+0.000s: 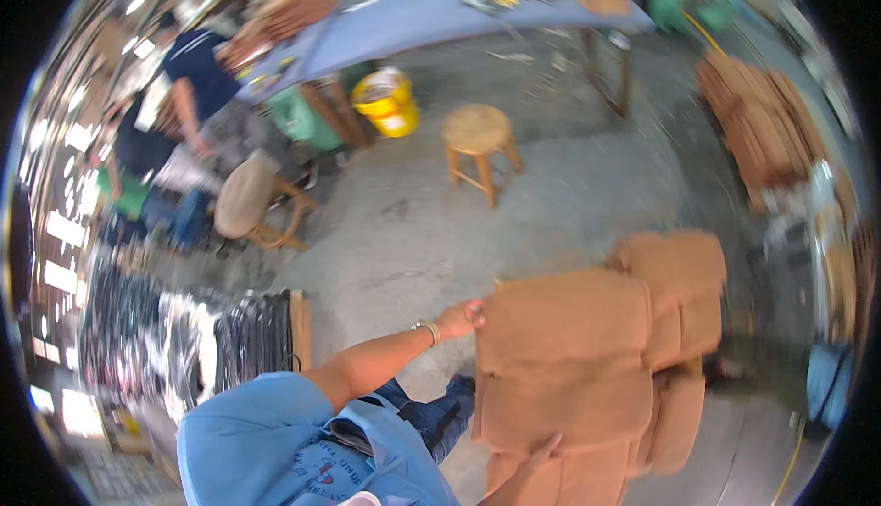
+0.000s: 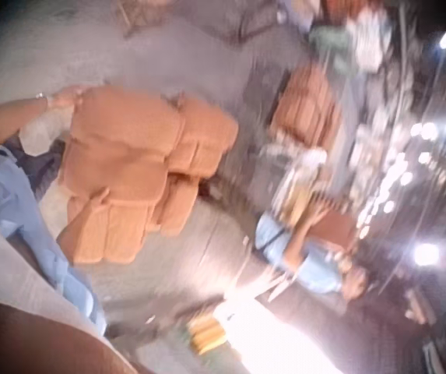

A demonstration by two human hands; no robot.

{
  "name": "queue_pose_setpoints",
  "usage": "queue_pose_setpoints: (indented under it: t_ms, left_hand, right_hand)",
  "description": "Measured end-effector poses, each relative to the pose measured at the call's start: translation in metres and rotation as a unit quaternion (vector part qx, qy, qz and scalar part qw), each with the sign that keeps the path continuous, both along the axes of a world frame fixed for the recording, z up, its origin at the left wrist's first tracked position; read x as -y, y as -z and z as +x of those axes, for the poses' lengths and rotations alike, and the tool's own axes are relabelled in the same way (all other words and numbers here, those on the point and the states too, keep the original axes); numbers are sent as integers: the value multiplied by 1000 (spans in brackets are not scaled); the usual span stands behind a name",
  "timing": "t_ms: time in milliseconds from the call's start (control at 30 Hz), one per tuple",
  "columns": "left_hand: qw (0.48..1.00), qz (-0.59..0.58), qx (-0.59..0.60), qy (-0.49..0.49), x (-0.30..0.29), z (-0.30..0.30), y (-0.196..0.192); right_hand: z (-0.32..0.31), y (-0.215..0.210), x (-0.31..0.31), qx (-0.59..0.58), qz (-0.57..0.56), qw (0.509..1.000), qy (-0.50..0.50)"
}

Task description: The person assembles cushion components by wrapping foam inserts with fabric covers. They use a staple gun to secure the fabric to the foam and a utility knife to trim excess material. The person handles multiple cushion pieces sequentially at a workbench.

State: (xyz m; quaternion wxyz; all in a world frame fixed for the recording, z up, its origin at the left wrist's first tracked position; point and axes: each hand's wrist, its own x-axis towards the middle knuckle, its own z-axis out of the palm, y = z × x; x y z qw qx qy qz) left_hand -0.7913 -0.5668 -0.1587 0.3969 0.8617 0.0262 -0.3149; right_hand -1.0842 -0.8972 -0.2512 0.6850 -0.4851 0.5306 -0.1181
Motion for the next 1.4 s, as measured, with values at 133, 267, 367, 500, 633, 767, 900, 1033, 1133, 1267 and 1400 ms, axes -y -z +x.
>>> queue_pose_setpoints:
  t_ms: [133,267,367,500,633,767,900,1033,1133,1267,1400]
  left_hand:
    - [991,78,55,94,-115,-91,-8]
    - [983,99,-141,-55,-248,-204,-58]
    - [977,117,-174,-31,-308,-352,-63]
    - [958,64,-258,-106,-342,-484,-65]
    - [900,-31,-314,-302,-371,-507,-61]
    - [861,-111,-290,-402,-380,-504,-55]
    - [838,-164,-258,-453,-386,-495,-57]
    - [823,-195,-255,-470,-392,-492,-61]
    - [810,-208,-261,-482,-390,-491,-64]
    - [798,-222,-276,-487,-382,-477,-66]
    - [796,-240,-283,-479,-368,-445,-65]
  right_hand:
    - [45,-16,-28,-53,-35,991,-117]
    - [123,-37,-74,-25,-69,974,-213]
    - [181,-62,-123,9,-93,950,-299]
    - [253,-98,-212,51,-120,914,-384]
    - [296,-133,-280,82,-144,889,-426]
    - [305,-142,-350,84,-139,863,-478]
    - [300,-134,-413,71,-119,843,-519]
    - [298,-134,-436,53,-113,834,-538]
    - [308,-132,-445,44,-105,830,-546]
    - [334,-123,-455,34,-92,825,-556]
    - [363,-108,-465,23,-70,818,-570]
